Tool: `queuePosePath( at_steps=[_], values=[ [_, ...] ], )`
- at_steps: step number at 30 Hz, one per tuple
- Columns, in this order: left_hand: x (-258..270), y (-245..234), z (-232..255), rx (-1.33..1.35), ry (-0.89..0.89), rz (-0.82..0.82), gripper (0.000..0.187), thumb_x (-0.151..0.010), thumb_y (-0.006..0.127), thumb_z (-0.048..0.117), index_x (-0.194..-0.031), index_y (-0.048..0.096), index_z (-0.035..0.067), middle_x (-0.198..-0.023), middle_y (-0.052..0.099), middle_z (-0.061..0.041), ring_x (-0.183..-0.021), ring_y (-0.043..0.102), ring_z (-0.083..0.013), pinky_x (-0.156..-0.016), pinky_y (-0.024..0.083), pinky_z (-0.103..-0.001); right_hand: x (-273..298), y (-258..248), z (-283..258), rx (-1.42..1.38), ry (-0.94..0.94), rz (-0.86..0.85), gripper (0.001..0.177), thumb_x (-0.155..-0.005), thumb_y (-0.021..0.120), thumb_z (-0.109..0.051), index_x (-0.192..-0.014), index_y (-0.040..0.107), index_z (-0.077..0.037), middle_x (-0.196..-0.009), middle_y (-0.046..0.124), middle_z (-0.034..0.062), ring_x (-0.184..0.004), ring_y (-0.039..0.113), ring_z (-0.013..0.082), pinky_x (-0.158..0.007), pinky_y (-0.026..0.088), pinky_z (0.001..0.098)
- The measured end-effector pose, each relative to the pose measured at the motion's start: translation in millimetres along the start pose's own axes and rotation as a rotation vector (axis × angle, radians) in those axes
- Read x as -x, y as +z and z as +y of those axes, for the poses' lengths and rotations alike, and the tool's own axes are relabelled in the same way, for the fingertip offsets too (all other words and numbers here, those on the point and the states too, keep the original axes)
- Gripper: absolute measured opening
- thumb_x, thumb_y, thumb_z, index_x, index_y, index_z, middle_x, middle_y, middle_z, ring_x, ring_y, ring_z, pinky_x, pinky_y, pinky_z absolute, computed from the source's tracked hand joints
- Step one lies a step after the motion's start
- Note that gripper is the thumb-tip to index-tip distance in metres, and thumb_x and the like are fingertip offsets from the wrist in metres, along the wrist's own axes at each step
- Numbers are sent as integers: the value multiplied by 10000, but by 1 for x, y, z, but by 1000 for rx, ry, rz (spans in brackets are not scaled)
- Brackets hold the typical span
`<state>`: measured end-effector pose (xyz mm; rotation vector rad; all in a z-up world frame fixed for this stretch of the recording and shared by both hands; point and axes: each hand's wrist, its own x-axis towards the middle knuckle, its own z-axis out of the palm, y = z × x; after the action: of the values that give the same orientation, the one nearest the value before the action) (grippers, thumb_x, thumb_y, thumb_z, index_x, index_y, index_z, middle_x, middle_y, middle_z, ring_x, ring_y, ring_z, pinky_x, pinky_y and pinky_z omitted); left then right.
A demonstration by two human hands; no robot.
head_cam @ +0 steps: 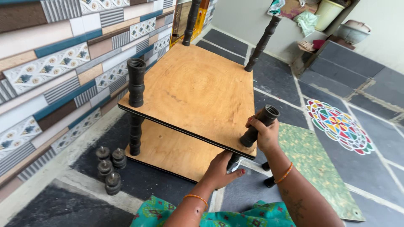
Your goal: The person assembles a small wooden table by inserting and screwing black cylindrical legs into pre-drilled holes on the tabletop. The person handles each leg individually, aligning and tightening them by hand.
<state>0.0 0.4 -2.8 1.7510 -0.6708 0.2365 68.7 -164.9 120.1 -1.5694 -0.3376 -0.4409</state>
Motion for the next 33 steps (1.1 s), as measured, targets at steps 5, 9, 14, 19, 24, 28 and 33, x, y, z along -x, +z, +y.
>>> queuePosePath(
  at_steps=[5,9,14,19,24,28,33],
  values=[
    [-4,5,-1,19,91,86,755,-820,824,446,-1398,530,58,-1376,592,-205,-1277,554,-404,-1066,444,-466,-1,3,-3,-47,14,-24,230,-754,686,-17,-950,568,-31,-782,659,112,-697,682,225,-664,579,380],
    [-6,10,-9,240,26,49,736,-817,830,422,-1390,541,61,-1328,641,-158,-1244,617,-307,-1068,472,-408,4,6,-3,-19,-40,76,213,-750,684,-31,-928,567,-21,-764,653,116,-667,671,225,-631,568,373],
    [-9,14,-21,315,-78,12,725,-817,838,418,-1378,545,65,-1276,681,-107,-1191,643,-217,-1038,490,-357,5,10,-4,50,-76,127,185,-753,686,-55,-883,562,-11,-751,658,118,-660,676,230,-607,562,363],
    [-11,13,-21,352,-142,0,716,-792,836,426,-1344,552,71,-1239,683,-92,-1157,650,-198,-1014,504,-345,-5,11,-5,25,-40,55,249,-730,682,-37,-944,556,-25,-759,659,112,-667,686,222,-623,584,371],
    [-13,18,-23,299,-124,54,658,-820,817,456,-1298,591,65,-1194,698,-130,-1105,676,-250,-986,526,-366,-6,8,-1,-2,-49,-23,267,-754,671,-17,-990,545,-3,-786,664,123,-693,695,224,-660,592,375],
    [-23,33,-22,-4,93,224,597,-872,808,421,-1306,630,52,-1250,652,-206,-1119,615,-375,-968,481,-432,-3,8,1,13,-49,-16,262,-754,668,-11,-984,543,-3,-786,667,122,-701,693,219,-667,592,375],
    [-32,49,-20,154,103,312,409,-1010,672,414,-1255,709,89,-1257,701,-162,-1164,636,-348,-1023,469,-411,-7,9,3,10,1,40,258,-744,674,-17,-967,546,-23,-767,667,113,-673,683,216,-649,583,370]
  ],
)
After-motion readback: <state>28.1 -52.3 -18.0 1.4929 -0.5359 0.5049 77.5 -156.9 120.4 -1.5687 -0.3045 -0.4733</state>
